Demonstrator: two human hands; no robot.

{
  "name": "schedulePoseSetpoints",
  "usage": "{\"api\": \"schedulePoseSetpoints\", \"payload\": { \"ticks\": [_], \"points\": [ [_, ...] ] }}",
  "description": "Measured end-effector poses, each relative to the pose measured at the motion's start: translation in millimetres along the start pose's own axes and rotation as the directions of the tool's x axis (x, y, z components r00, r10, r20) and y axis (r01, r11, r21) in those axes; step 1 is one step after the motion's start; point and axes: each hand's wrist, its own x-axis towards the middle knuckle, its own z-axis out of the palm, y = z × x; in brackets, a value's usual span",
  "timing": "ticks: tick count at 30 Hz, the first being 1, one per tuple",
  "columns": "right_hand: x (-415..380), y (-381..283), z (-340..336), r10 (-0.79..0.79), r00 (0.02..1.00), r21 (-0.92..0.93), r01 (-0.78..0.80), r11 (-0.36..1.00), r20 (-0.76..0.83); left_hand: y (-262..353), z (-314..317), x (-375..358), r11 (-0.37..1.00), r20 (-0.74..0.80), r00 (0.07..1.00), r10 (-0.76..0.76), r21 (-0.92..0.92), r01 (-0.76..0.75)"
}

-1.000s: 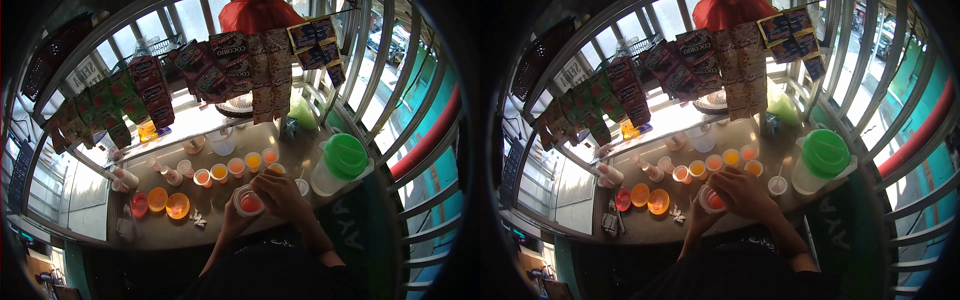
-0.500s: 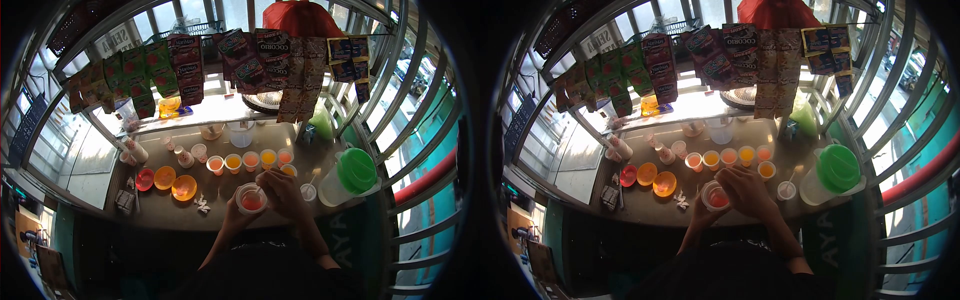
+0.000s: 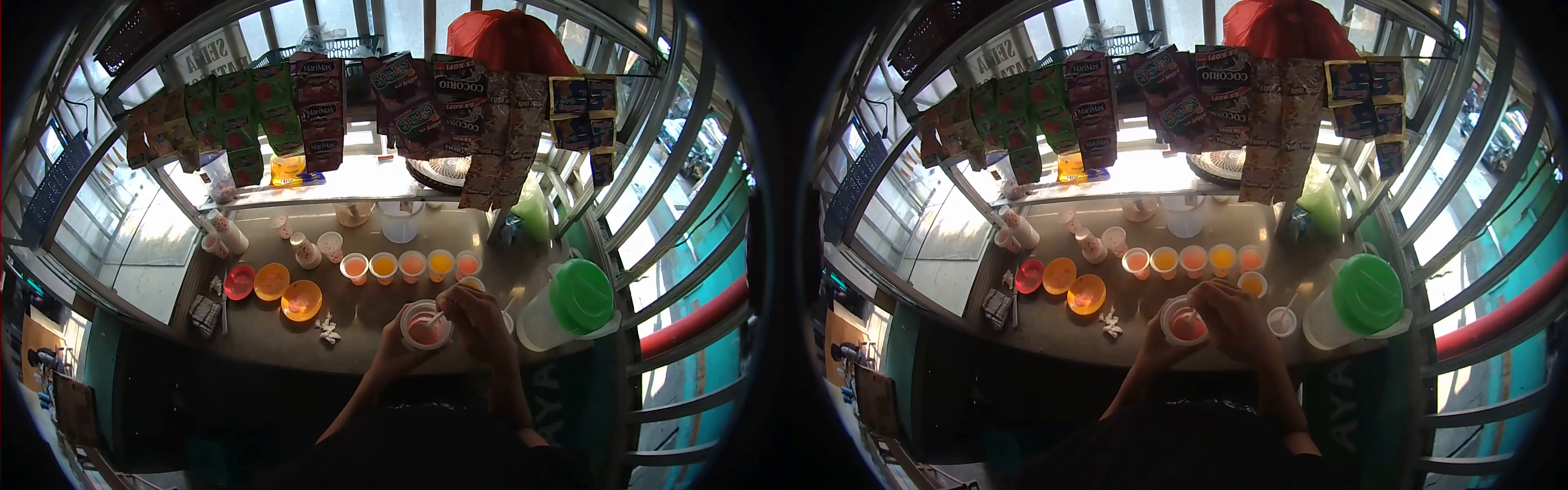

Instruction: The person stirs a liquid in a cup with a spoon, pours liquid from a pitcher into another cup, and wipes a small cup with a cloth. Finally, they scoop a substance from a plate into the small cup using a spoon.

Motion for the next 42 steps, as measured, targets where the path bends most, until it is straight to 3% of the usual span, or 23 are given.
{"api": "schedulePoseSetpoints", "payload": {
  "ticks": [4,8,10,12,14,16,18,21,24,28,31,34,36,37,40,42],
  "points": [
    [1.1,3.6,1.3,-0.003,0.993,-0.086,-0.007,0.996,-0.119,0.6,0.8,-1.3,0.999,-0.006,1.000,0.015,0.037,-0.015],
    [-5.3,7.1,-1.2,0.020,0.999,-0.054,-0.017,0.998,0.045,-7.2,4.8,-2.8,1.000,-0.005,1.000,-0.020,-0.007,0.020],
    [-7.3,7.4,-0.9,0.031,0.998,0.058,-0.034,0.998,0.051,-4.0,10.4,-3.1,0.996,-0.024,0.999,-0.033,-0.080,0.031],
    [-8.2,5.0,-2.5,0.064,0.998,0.082,-0.066,0.994,0.022,0.8,12.0,-0.1,1.000,-0.017,1.000,0.013,-0.002,-0.013],
    [-10.1,12.6,-4.0,0.090,0.988,0.058,-0.083,0.995,-0.128,-0.4,14.6,2.6,1.000,-0.039,0.999,0.019,0.005,-0.019],
    [-10.5,17.3,-8.7,0.062,0.991,-0.046,-0.068,0.997,-0.121,-1.2,15.5,3.7,0.999,-0.042,0.999,0.029,0.033,-0.028],
    [-10.5,15.6,-10.9,0.047,0.999,-0.018,-0.048,0.999,-0.013,-1.1,18.1,4.2,0.999,-0.041,0.999,0.026,0.029,-0.024],
    [-8.5,13.7,-7.2,-0.015,0.998,0.102,0.021,0.995,-0.053,0.5,20.9,6.4,1.000,-0.017,1.000,-0.010,-0.025,0.010],
    [-5.8,22.6,-8.0,0.005,0.993,0.030,-0.001,1.000,-0.118,1.5,22.5,9.2,1.000,-0.016,1.000,0.007,-0.004,-0.007],
    [-7.2,28.3,-13.8,-0.008,0.999,0.064,0.011,0.998,-0.038,-1.4,22.4,11.5,0.999,-0.021,1.000,0.019,0.042,-0.018],
    [-4.5,31.7,-14.9,-0.005,0.987,0.059,0.015,0.998,-0.158,-3.1,22.0,13.3,0.998,-0.022,0.999,0.040,0.050,-0.038],
    [-2.4,36.5,-15.9,-0.057,0.996,-0.045,0.054,0.998,-0.065,-3.5,20.4,13.6,0.998,-0.019,1.000,0.018,0.054,-0.017],
    [-6.8,38.1,-13.6,0.079,0.997,0.208,-0.076,0.975,-0.004,-4.2,19.1,13.1,0.999,-0.017,1.000,-0.023,0.045,0.023],
    [-5.0,37.4,-13.6,0.078,0.997,0.210,-0.076,0.975,-0.003,-5.1,18.6,13.5,0.999,-0.020,1.000,0.009,0.049,-0.008],
    [-1.7,36.8,-13.7,0.110,0.988,0.117,-0.097,0.988,-0.112,-7.2,17.9,14.5,0.997,-0.028,0.999,0.046,0.065,-0.044],
    [-1.3,43.0,-14.0,0.051,0.999,0.068,-0.052,0.996,0.008,-7.1,17.1,15.6,0.995,-0.034,0.998,0.057,0.078,-0.054]
  ]
}}
